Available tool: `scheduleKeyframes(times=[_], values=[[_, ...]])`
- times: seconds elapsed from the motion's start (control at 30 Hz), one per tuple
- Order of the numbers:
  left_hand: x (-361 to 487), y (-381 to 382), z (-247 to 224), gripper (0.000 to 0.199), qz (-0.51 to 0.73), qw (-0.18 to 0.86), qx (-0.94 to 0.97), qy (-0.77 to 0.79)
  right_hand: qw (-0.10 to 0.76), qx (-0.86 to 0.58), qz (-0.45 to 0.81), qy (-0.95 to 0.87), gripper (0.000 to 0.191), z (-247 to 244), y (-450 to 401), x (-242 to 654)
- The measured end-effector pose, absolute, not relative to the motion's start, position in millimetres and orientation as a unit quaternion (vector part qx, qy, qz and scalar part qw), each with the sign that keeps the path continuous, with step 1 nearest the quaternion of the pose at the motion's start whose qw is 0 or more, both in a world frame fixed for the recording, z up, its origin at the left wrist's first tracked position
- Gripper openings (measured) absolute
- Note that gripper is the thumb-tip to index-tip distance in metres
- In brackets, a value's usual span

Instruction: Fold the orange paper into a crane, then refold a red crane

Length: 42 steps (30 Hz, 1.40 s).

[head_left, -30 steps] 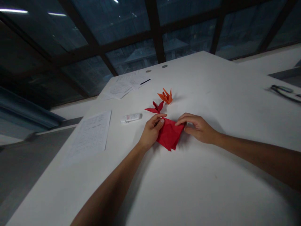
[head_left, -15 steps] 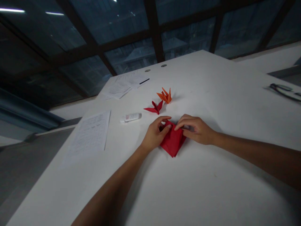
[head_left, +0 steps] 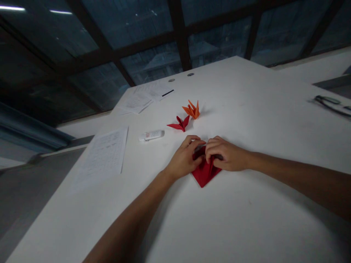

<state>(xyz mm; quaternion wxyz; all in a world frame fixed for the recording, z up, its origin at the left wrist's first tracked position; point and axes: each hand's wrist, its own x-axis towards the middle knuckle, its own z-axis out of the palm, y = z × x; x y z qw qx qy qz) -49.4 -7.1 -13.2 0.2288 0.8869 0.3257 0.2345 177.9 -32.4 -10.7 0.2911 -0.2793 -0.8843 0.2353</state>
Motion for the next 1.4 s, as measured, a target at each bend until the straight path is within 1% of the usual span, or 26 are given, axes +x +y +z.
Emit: scheduleKeyframes(times=[0.17, 0.33, 0.5, 0.6, 0.63, 0.7, 0.73, 0.77, 0.83, 0.93, 1.0, 1.1, 1.17, 1.27, 1.33, 1.4], values=[[-49.4, -6.1, -14.3, 0.044, 0.238, 0.215, 0.890, 0.324, 0.256, -0.278, 0.211, -0.901, 0.009, -8.6, -36.7, 177.7], [-49.7, -1.1, -15.5, 0.045, 0.268, 0.239, 0.872, 0.333, 0.261, -0.348, 0.193, -0.879, 0.011, -10.7, -35.5, 172.6], [-48.6, 0.2, -12.3, 0.034, 0.273, 0.248, 0.864, 0.342, 0.260, -0.375, 0.136, -0.879, 0.013, -17.2, -33.9, 170.0], [-49.4, 1.5, -11.2, 0.032, 0.279, 0.287, 0.843, 0.360, 0.278, -0.379, 0.120, -0.874, 0.021, -19.5, -34.5, 170.9], [-50.5, 2.5, -11.0, 0.029, 0.279, 0.310, 0.832, 0.366, 0.285, -0.375, 0.115, -0.875, 0.018, -20.2, -34.8, 171.3], [-54.1, 5.8, -10.6, 0.022, 0.283, 0.364, 0.806, 0.373, 0.286, -0.354, 0.098, -0.885, 0.007, -22.0, -35.2, 171.9], [-56.8, 7.8, -9.9, 0.020, 0.288, 0.388, 0.792, 0.375, 0.282, -0.341, 0.086, -0.893, 0.005, -23.0, -35.2, 172.1], [-59.8, 10.1, -8.9, 0.020, 0.296, 0.403, 0.779, 0.378, 0.277, -0.328, 0.074, -0.900, 0.010, -24.0, -35.1, 172.3], [-66.5, 14.5, -5.7, 0.025, 0.304, 0.402, 0.769, 0.395, 0.266, -0.315, 0.061, -0.909, 0.015, -25.5, -34.5, 172.6], [-74.1, 18.2, 0.3, 0.027, 0.250, 0.373, 0.789, 0.419, 0.258, -0.323, 0.072, -0.908, 0.014, -26.1, -32.7, 173.1], [-75.5, 17.8, 3.1, 0.030, 0.207, 0.382, 0.801, 0.413, 0.257, -0.334, 0.086, -0.903, 0.013, -25.6, -31.5, 173.2], [-73.6, 14.5, 4.2, 0.032, 0.189, 0.399, 0.804, 0.398, 0.260, -0.341, 0.105, -0.897, 0.012, -25.0, -30.6, 172.9], [-73.1, 13.1, 3.7, 0.031, 0.194, 0.420, 0.799, 0.384, 0.261, -0.345, 0.110, -0.895, 0.012, -25.6, -30.5, 172.7], [-76.2, 14.9, 3.0, 0.027, 0.209, 0.479, 0.779, 0.345, 0.260, -0.349, 0.114, -0.893, 0.014, -27.6, -30.2, 172.6], [-79.5, 18.0, 3.2, 0.028, 0.215, 0.517, 0.762, 0.324, 0.260, -0.349, 0.117, -0.893, 0.015, -28.9, -29.8, 172.5], [-81.7, 20.3, 4.2, 0.033, 0.215, 0.532, 0.756, 0.315, 0.261, -0.349, 0.118, -0.892, 0.016, -29.0, -29.6, 172.3]])
